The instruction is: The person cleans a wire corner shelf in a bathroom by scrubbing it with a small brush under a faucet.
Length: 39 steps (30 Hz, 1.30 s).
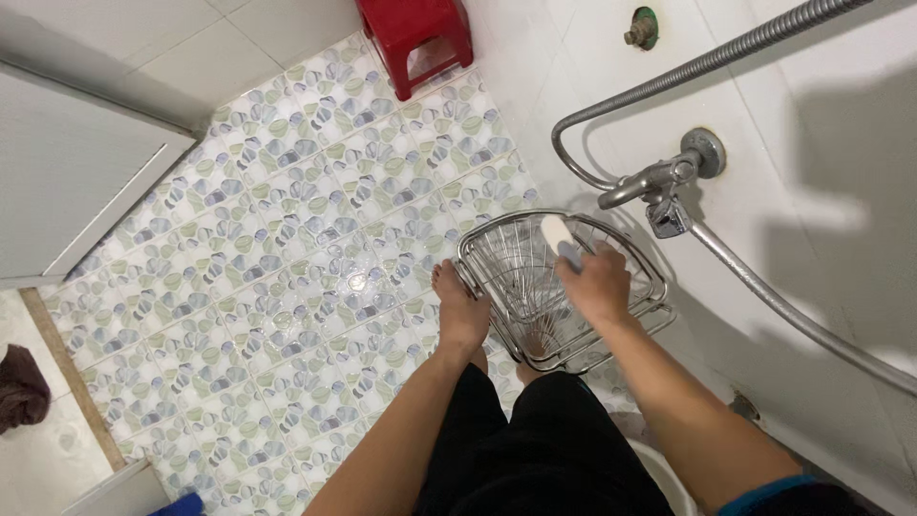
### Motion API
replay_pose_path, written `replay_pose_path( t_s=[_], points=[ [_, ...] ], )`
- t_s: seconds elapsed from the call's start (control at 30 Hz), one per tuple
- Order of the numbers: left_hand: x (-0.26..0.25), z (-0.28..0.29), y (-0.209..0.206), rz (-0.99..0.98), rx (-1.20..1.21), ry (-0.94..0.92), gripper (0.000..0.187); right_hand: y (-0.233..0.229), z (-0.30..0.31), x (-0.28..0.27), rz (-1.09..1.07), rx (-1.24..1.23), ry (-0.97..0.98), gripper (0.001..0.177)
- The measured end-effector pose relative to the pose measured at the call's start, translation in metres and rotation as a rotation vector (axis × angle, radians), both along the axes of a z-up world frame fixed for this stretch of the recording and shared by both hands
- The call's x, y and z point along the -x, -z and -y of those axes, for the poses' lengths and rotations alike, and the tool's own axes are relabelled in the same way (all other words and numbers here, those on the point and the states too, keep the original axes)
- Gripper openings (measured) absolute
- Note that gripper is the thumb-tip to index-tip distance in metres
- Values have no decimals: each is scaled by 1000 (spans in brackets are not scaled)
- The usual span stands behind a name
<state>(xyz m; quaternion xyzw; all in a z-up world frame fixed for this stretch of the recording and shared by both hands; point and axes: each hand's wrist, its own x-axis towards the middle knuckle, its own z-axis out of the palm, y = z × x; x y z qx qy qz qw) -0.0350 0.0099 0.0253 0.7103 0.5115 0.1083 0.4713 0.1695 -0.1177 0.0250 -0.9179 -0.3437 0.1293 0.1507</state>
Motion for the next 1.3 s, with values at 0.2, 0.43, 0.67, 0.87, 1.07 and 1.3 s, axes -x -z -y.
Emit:
replay_pose_path(
  t_s=[0.2,0.43,0.67,0.87,1.07,1.3],
  points=[
    [-6,-35,-135,-496,-15,694,102,-52,-49,46,-329,66,-54,49],
    [-2,-55,-105,-643,-327,1108,56,-53,-41,-5,-460,312,-11,57],
    [0,-49,-88,-505,-311,1009,50,-33,48,-48,-298,269,104,68],
    [5,-57,-91,-538,-246,939,48,-46,29,-50,-313,260,186,70],
    [5,-39,-91,-527,-189,877,55,-63,-37,-13,-525,293,105,53],
    [28,-26,-75,-453,-240,831,53,-55,-71,23,-525,321,-79,52]
  ],
)
